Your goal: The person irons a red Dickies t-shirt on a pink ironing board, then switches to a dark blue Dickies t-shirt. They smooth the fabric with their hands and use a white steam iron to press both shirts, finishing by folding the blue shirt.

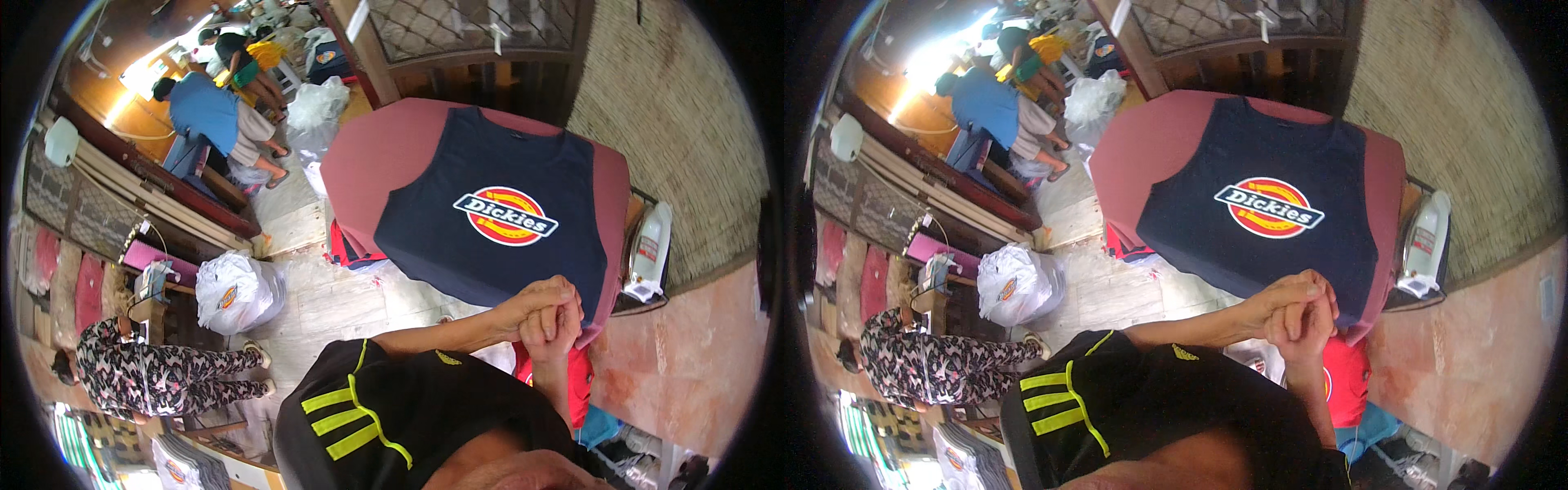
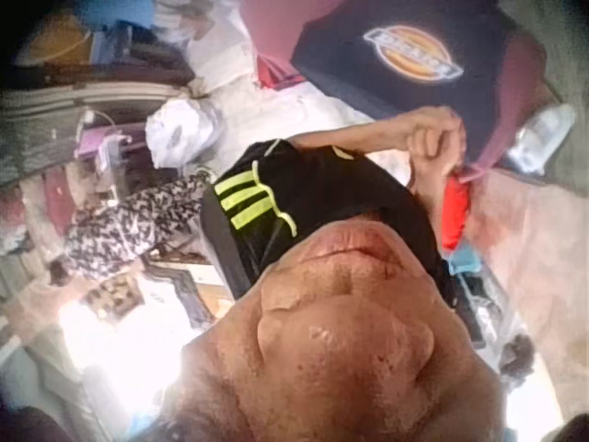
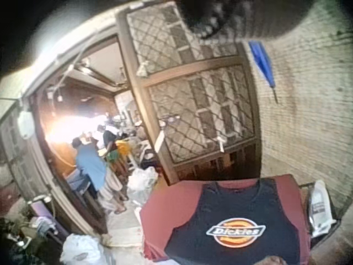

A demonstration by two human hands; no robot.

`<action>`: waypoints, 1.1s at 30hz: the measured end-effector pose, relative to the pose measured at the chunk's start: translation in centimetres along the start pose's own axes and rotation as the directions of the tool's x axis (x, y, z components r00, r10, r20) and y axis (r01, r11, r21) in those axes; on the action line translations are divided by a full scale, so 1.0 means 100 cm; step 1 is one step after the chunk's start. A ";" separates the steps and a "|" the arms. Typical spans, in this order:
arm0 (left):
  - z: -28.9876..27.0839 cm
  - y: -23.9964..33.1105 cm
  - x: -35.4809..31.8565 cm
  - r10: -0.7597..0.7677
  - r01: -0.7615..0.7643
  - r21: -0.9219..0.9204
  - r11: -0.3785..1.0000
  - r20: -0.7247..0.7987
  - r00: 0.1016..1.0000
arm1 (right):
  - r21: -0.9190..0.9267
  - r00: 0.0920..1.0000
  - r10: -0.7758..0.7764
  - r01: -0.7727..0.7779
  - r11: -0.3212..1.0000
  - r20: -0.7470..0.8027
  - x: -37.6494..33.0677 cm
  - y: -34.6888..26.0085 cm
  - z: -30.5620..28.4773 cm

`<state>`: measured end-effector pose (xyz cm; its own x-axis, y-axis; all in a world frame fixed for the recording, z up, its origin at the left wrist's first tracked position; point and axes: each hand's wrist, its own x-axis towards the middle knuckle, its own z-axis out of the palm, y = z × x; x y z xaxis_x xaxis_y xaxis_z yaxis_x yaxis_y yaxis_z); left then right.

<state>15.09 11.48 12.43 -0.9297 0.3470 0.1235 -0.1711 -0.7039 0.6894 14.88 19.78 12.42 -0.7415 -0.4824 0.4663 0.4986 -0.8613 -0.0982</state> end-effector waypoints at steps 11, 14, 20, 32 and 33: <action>-0.020 0.126 -0.001 0.754 -0.755 0.070 0.652 -0.173 0.634 | -0.393 0.994 0.078 -0.040 0.919 0.082 0.134 0.092 0.023; -0.044 0.161 0.007 0.588 -0.445 -0.544 0.711 0.114 0.801 | -0.425 0.982 0.185 -0.146 0.893 0.050 0.148 0.120 0.027; -0.069 0.216 0.025 0.445 -0.053 -0.658 0.751 0.446 0.777 | -0.421 0.791 0.611 -0.560 0.713 -0.017 0.169 0.144 -0.007; 0.003 -0.008 0.099 -0.197 0.192 0.049 0.980 0.164 0.966 | -0.703 0.343 -0.790 0.365 0.610 -0.507 0.030 -0.002 -0.038; 0.025 -0.029 0.085 -0.175 0.115 0.293 0.949 0.188 0.966 | -0.823 0.203 -0.898 0.362 0.438 -0.389 -0.003 -0.021 -0.070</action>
<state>8.47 18.03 13.23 -0.8073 0.5749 0.1331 -0.1735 -0.4469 0.8776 10.91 20.57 6.39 -0.7733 0.6137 -0.1593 -0.4190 -0.6833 -0.5979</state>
